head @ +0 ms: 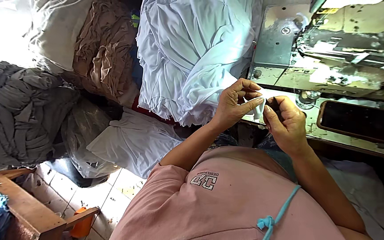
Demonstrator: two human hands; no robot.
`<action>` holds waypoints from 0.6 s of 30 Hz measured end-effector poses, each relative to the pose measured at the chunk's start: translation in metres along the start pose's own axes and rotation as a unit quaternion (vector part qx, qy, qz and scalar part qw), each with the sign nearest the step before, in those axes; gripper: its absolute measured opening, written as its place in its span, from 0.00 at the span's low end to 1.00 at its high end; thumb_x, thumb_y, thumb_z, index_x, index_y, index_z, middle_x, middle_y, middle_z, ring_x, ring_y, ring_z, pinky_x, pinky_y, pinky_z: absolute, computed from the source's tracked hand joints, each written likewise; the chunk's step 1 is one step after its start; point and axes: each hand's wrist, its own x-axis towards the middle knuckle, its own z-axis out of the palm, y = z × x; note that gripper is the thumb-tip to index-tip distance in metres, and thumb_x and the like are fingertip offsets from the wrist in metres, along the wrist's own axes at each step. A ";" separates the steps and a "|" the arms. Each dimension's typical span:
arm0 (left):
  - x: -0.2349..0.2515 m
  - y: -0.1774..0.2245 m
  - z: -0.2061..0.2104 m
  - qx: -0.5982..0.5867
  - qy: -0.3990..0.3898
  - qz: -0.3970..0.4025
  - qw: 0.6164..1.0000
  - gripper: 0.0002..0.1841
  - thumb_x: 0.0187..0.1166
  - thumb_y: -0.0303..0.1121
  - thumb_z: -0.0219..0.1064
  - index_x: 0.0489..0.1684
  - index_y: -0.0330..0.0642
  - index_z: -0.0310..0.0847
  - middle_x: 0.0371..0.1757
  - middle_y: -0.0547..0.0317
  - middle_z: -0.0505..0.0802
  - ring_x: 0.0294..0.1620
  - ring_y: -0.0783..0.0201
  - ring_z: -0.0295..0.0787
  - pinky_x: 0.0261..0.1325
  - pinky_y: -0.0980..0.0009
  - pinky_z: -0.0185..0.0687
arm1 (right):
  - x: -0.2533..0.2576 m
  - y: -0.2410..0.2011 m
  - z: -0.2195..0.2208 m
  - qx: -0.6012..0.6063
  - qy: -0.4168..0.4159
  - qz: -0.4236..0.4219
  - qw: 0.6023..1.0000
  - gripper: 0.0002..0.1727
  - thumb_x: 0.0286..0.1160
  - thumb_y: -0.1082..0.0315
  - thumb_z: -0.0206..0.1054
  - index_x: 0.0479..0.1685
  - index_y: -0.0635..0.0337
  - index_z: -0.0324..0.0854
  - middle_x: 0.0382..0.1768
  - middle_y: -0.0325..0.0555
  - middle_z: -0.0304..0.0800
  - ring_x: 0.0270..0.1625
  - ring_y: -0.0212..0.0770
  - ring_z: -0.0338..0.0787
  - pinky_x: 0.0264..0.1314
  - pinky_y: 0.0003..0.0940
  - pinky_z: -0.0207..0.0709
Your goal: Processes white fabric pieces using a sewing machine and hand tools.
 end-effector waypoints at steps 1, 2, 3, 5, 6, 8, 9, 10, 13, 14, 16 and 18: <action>0.000 0.000 0.000 -0.001 -0.003 -0.001 1.000 0.14 0.68 0.13 0.71 0.50 0.28 0.77 0.42 0.57 0.93 0.40 0.75 0.90 0.45 0.78 0.87 | 0.000 0.000 0.000 -0.003 0.002 -0.004 1.000 0.09 0.89 0.66 0.58 0.52 0.63 0.77 0.28 0.35 0.78 0.22 0.22 0.75 0.24 0.17 0.72; 0.000 0.000 0.000 0.001 -0.005 -0.004 1.000 0.14 0.68 0.13 0.71 0.50 0.28 0.77 0.42 0.57 0.93 0.40 0.75 0.90 0.45 0.77 0.87 | 0.001 0.000 0.001 -0.004 0.006 -0.010 1.000 0.09 0.89 0.66 0.58 0.51 0.63 0.78 0.27 0.35 0.78 0.22 0.22 0.76 0.25 0.17 0.73; 0.000 0.000 0.000 0.002 -0.006 -0.007 1.000 0.14 0.68 0.13 0.71 0.50 0.28 0.77 0.42 0.57 0.93 0.40 0.75 0.90 0.45 0.77 0.87 | 0.001 0.000 0.001 -0.009 0.010 -0.017 1.000 0.09 0.88 0.66 0.59 0.50 0.64 0.78 0.27 0.35 0.79 0.22 0.21 0.76 0.25 0.16 0.73; 0.000 0.000 -0.001 0.005 -0.008 -0.008 1.000 0.14 0.68 0.13 0.70 0.50 0.28 0.77 0.42 0.56 0.93 0.40 0.74 0.90 0.45 0.77 0.87 | 0.002 -0.001 0.001 -0.044 0.022 -0.043 0.998 0.10 0.87 0.67 0.60 0.48 0.66 0.79 0.27 0.37 0.79 0.23 0.20 0.76 0.27 0.14 0.72; 0.000 0.000 -0.001 0.010 -0.009 -0.004 1.000 0.14 0.68 0.13 0.70 0.50 0.27 0.77 0.42 0.55 0.93 0.40 0.74 0.90 0.45 0.77 0.86 | 0.002 -0.002 0.002 -0.081 0.028 -0.059 0.995 0.10 0.87 0.67 0.60 0.47 0.67 0.80 0.26 0.39 0.79 0.24 0.22 0.76 0.28 0.15 0.71; 0.000 -0.001 -0.001 0.030 -0.014 0.017 0.999 0.14 0.67 0.13 0.69 0.51 0.24 0.77 0.42 0.53 0.92 0.40 0.73 0.89 0.46 0.77 0.86 | 0.003 -0.004 0.002 -0.168 0.034 -0.091 0.981 0.12 0.86 0.68 0.59 0.45 0.71 0.82 0.26 0.47 0.82 0.25 0.30 0.79 0.30 0.21 0.73; -0.001 -0.002 -0.002 0.038 -0.018 0.032 0.999 0.14 0.67 0.13 0.70 0.51 0.23 0.77 0.42 0.52 0.92 0.40 0.73 0.89 0.46 0.77 0.85 | 0.003 -0.006 0.002 -0.200 0.032 -0.105 0.974 0.12 0.86 0.70 0.59 0.45 0.72 0.83 0.27 0.52 0.84 0.27 0.37 0.82 0.32 0.27 0.76; -0.001 -0.003 -0.002 0.045 -0.020 0.046 0.998 0.15 0.67 0.14 0.70 0.51 0.21 0.77 0.42 0.51 0.92 0.40 0.73 0.88 0.46 0.77 0.85 | 0.004 -0.006 0.002 -0.217 0.026 -0.114 0.969 0.12 0.87 0.71 0.58 0.45 0.73 0.84 0.28 0.55 0.85 0.28 0.41 0.84 0.34 0.30 0.78; 0.000 -0.002 -0.004 0.064 -0.033 0.064 0.995 0.15 0.68 0.13 0.70 0.53 0.21 0.77 0.42 0.50 0.92 0.40 0.73 0.88 0.46 0.78 0.84 | 0.005 -0.004 0.002 -0.202 0.015 -0.120 0.972 0.13 0.88 0.71 0.56 0.42 0.72 0.83 0.26 0.51 0.81 0.27 0.36 0.80 0.32 0.26 0.74; -0.001 -0.001 -0.005 0.068 -0.039 0.065 0.995 0.16 0.68 0.13 0.69 0.53 0.20 0.77 0.42 0.50 0.92 0.40 0.73 0.88 0.46 0.78 0.83 | 0.005 -0.002 0.002 -0.180 0.011 -0.115 0.977 0.14 0.89 0.70 0.56 0.42 0.72 0.82 0.25 0.48 0.79 0.25 0.32 0.77 0.30 0.22 0.71; -0.002 -0.001 -0.006 0.075 -0.044 0.055 0.995 0.16 0.69 0.13 0.67 0.56 0.20 0.76 0.44 0.49 0.93 0.41 0.72 0.89 0.47 0.77 0.84 | 0.005 0.003 0.000 -0.112 0.000 -0.087 0.990 0.14 0.90 0.69 0.54 0.43 0.70 0.82 0.23 0.41 0.75 0.22 0.25 0.72 0.27 0.17 0.67; -0.002 -0.002 -0.007 0.073 -0.041 0.030 0.996 0.17 0.71 0.12 0.65 0.59 0.21 0.75 0.46 0.48 0.94 0.42 0.72 0.90 0.48 0.77 0.86 | 0.003 0.005 -0.002 -0.013 -0.015 -0.031 0.999 0.13 0.91 0.67 0.53 0.46 0.66 0.81 0.22 0.33 0.72 0.19 0.21 0.69 0.23 0.16 0.65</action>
